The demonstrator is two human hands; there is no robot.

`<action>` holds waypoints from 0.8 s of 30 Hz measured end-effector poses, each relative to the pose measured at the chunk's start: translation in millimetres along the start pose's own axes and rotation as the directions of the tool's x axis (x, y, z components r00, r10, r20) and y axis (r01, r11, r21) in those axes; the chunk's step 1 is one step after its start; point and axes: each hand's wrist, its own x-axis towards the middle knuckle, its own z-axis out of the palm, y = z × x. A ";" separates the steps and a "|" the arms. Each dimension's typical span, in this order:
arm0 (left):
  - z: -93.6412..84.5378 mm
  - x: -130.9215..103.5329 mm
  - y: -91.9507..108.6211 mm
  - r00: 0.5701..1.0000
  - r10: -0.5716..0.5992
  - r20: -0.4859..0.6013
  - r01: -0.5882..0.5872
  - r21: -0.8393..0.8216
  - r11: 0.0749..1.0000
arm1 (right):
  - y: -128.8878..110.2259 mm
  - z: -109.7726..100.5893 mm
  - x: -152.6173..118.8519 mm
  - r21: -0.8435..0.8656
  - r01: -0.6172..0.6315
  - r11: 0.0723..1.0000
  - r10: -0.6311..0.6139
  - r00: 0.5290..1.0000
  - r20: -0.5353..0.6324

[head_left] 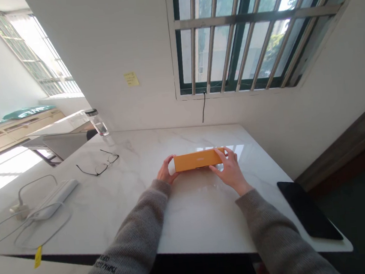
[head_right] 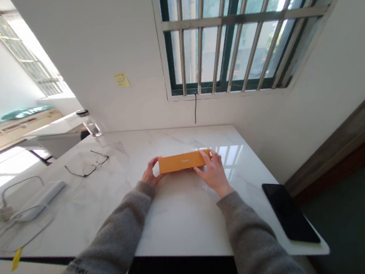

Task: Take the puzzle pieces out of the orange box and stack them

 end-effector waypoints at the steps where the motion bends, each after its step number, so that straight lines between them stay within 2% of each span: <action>1: -1.1 0.2 -0.1 1.000 0.001 0.007 -0.001 0.003 1.000 | -2.3 -3.5 3.9 -0.065 0.048 0.997 -0.046 0.999 0.026; 3: -2.7 0.7 -0.6 1.000 0.008 0.020 -0.008 0.011 1.000 | -9.5 -9.4 13.2 -0.144 0.179 0.973 -0.163 0.980 0.114; 5: -3.4 1.3 -1.5 1.000 0.010 0.028 -0.010 0.003 1.000 | -18.4 -12.8 23.1 -0.147 0.322 0.935 -0.286 0.931 0.226; 8: -2.9 2.0 -3.0 0.999 0.013 0.038 -0.010 -0.064 0.998 | -27.4 -13.0 34.2 -0.129 0.424 0.896 -0.370 0.875 0.312; 13: -2.2 2.6 -4.1 0.999 0.025 0.040 -0.018 -0.179 0.984 | -22.4 -8.1 40.3 -0.040 0.444 0.895 -0.415 0.862 0.290; 21: -12.4 -0.4 7.2 1.000 0.029 -0.011 -0.030 -0.083 0.996 | -28.0 -19.4 45.7 0.059 0.424 0.904 -0.418 0.844 0.336; 22: -13.5 -0.7 9.9 1.000 0.019 -0.008 -0.020 -0.099 0.995 | -28.7 -21.6 45.7 0.067 0.413 0.908 -0.411 0.852 0.325; 24: -14.6 -0.2 14.0 1.000 -0.011 -0.007 0.010 -0.154 0.988 | -26.2 -24.1 43.9 0.060 0.352 0.934 -0.355 0.896 0.268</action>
